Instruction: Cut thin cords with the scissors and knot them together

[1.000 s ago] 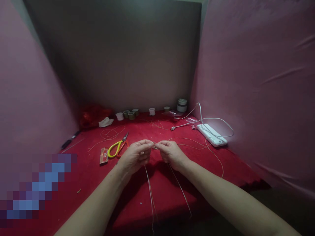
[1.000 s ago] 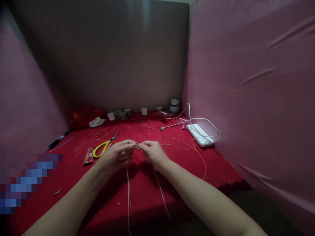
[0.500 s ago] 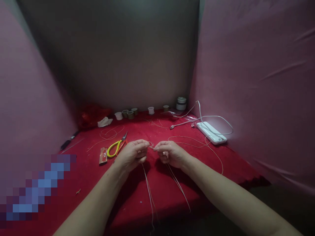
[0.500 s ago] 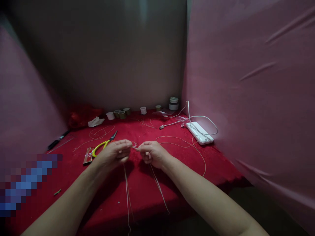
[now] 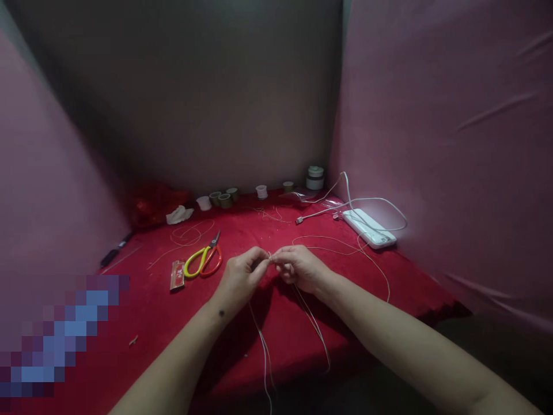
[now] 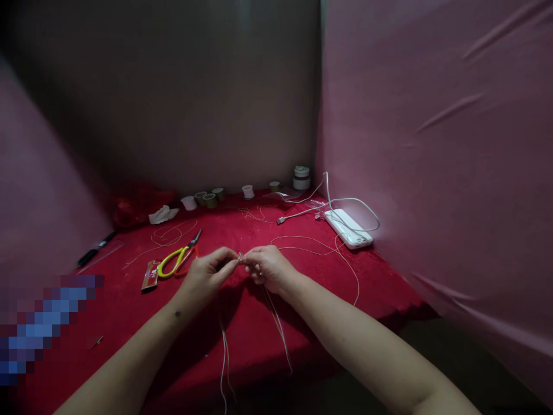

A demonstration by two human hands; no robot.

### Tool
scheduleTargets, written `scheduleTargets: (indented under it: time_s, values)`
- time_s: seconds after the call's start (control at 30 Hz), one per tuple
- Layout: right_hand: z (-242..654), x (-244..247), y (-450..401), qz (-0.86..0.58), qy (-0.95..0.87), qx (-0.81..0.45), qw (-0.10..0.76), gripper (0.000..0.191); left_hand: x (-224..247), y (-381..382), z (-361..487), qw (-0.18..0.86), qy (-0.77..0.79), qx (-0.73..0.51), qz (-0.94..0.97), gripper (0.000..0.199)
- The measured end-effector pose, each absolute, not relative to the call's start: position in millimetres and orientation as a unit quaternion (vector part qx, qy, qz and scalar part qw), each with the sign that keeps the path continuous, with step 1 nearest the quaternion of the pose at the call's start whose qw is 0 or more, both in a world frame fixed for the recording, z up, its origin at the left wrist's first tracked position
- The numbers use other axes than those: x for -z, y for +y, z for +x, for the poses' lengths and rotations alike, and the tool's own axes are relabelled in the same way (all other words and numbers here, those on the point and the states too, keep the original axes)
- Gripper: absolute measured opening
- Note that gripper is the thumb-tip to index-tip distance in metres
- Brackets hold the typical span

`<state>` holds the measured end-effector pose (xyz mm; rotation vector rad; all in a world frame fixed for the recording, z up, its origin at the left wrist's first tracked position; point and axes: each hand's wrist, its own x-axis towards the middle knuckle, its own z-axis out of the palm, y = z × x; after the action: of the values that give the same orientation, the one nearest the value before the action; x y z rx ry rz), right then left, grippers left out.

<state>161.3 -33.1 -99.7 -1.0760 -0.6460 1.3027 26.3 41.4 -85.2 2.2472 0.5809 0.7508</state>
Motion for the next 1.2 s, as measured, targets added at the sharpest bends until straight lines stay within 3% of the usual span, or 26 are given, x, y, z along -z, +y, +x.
scheduleTargets:
  time_s: [0.23,0.43,0.77,1.2]
  values:
    - [159.7,98.7,-32.6,-0.465,-0.255,-0.569,0.628,0.027,91.9,43.7,23.2,0.239,0.162,-0.294,0.911,0.013]
    - [158.5,104.2,-31.1,-0.468,-0.273,-0.538,0.645,0.018,95.2,45.5,23.3,0.155,0.173,-0.274,0.933,0.019]
    - [157.0,106.7,-29.9,-0.478,-0.292,-0.523,0.643,0.019,93.8,45.3,23.0,0.192,0.179,-0.311,0.913,0.014]
    - [155.4,105.2,-32.2,-0.503,-0.35,-0.482,0.627,0.019,88.7,43.3,23.3,0.155,0.218,-0.218,0.939,0.016]
